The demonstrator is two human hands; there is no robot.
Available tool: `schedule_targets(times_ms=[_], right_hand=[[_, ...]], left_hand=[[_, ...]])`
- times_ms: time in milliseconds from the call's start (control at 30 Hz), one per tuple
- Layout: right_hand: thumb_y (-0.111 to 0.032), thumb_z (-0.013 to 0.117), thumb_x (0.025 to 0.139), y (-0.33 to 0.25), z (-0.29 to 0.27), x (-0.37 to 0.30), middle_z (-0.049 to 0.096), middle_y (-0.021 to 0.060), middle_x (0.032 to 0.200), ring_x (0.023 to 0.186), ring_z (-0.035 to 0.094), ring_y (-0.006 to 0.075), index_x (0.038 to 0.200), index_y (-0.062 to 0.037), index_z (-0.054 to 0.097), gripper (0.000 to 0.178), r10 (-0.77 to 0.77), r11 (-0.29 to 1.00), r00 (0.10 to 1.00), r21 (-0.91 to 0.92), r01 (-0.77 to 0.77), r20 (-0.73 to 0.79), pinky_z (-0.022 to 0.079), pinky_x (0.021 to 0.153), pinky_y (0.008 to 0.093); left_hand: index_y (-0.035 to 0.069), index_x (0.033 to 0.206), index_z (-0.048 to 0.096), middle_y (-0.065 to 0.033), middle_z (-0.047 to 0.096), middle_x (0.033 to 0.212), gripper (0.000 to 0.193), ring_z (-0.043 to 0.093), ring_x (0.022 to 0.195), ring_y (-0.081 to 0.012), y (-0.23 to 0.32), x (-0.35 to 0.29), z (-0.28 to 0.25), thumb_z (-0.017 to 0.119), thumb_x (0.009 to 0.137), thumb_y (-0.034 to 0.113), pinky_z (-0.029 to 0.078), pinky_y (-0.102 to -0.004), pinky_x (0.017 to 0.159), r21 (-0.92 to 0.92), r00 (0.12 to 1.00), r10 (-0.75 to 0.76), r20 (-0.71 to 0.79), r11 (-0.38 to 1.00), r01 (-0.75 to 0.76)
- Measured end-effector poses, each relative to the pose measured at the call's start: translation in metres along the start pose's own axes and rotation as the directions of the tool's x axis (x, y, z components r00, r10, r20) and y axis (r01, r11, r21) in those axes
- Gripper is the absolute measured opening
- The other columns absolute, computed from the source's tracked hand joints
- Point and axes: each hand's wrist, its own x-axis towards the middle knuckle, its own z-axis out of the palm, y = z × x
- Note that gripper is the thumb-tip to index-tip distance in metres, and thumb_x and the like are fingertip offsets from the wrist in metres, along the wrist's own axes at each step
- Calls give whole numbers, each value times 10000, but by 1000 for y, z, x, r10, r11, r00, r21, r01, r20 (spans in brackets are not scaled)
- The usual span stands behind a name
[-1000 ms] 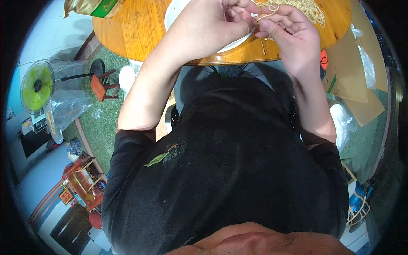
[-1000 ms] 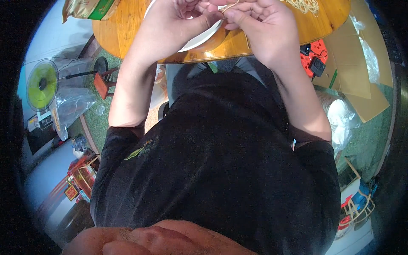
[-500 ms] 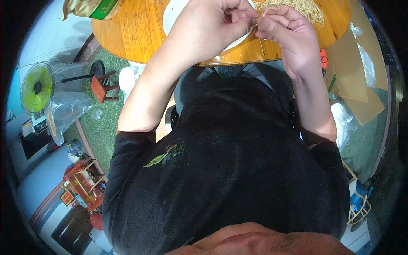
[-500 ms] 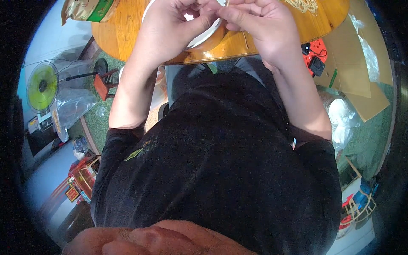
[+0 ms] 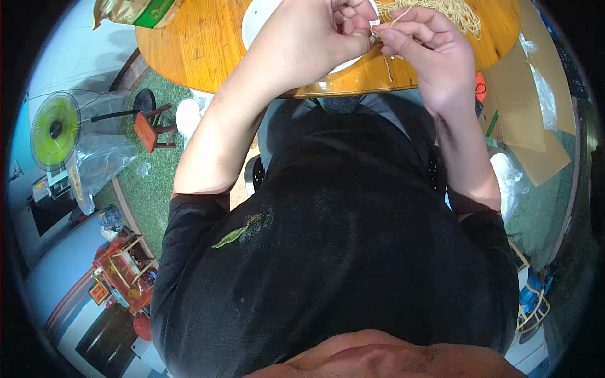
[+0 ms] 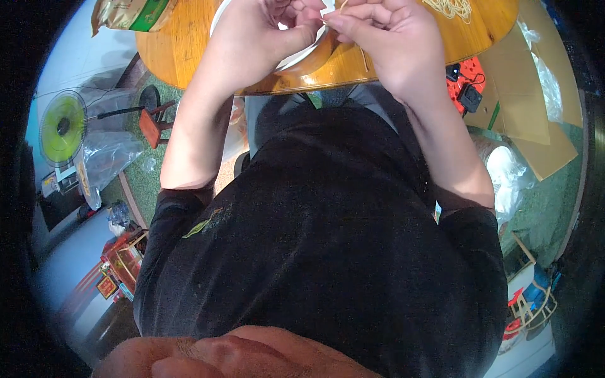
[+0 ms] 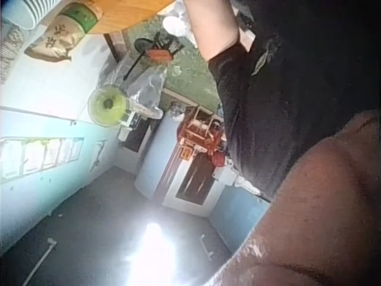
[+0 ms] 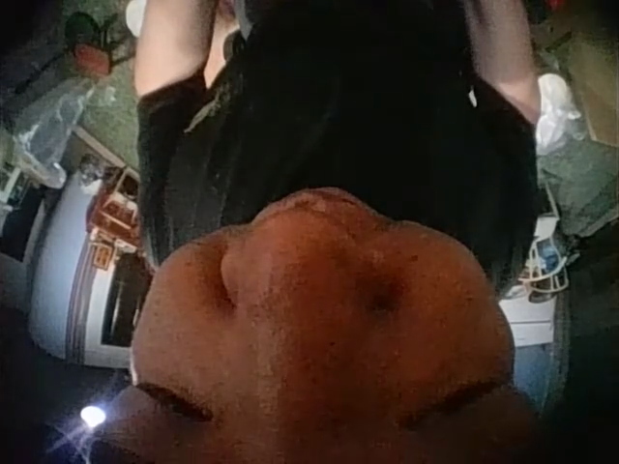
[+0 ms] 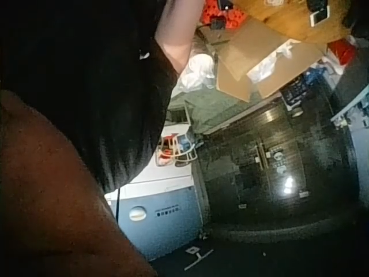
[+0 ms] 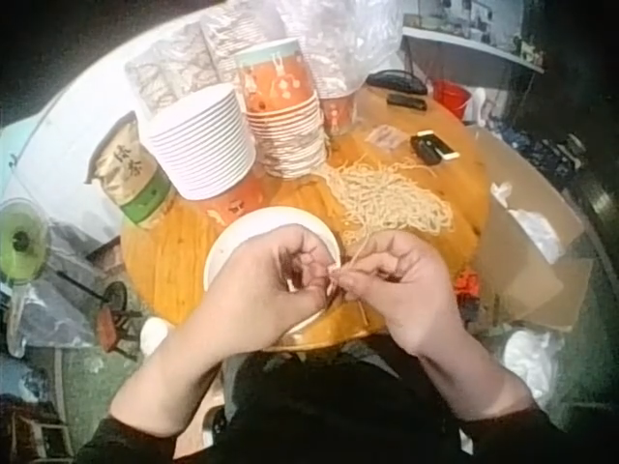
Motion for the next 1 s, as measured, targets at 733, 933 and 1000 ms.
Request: schedule_targets(times_ms=[733, 933, 1000], right_hand=[[-13, 885, 768, 51, 3, 3, 789, 77, 893, 797, 764, 208, 898, -64, 718, 218, -877, 258, 466, -708, 658, 114, 601, 728, 300], [11, 879, 772, 46, 3, 5, 785, 69, 874, 824, 772, 207, 965, -70, 669, 296, -882, 206, 431, -666, 717, 192, 606, 724, 295], [11, 879, 774, 49, 3, 6, 783, 70, 868, 821, 772, 208, 966, -71, 669, 296, -895, 217, 413, -647, 731, 166, 607, 719, 292]], left_hand=[[-32, 1139, 670, -42, 700, 1007, 199, 641, 904, -90, -9, 4, 0, 577, 974, -92, 521, -231, 818, -390, 982, -69, 175, 911, 134], [-42, 1052, 706, -47, 724, 932, 98, 662, 847, -101, -21, 9, -6, 623, 1002, -31, 533, -243, 788, -374, 967, -123, 221, 906, 200], [-38, 1039, 706, -42, 725, 915, 80, 663, 830, -99, -26, 13, -9, 642, 998, -14, 527, -234, 775, -240, 897, 347, 273, 928, -286]])
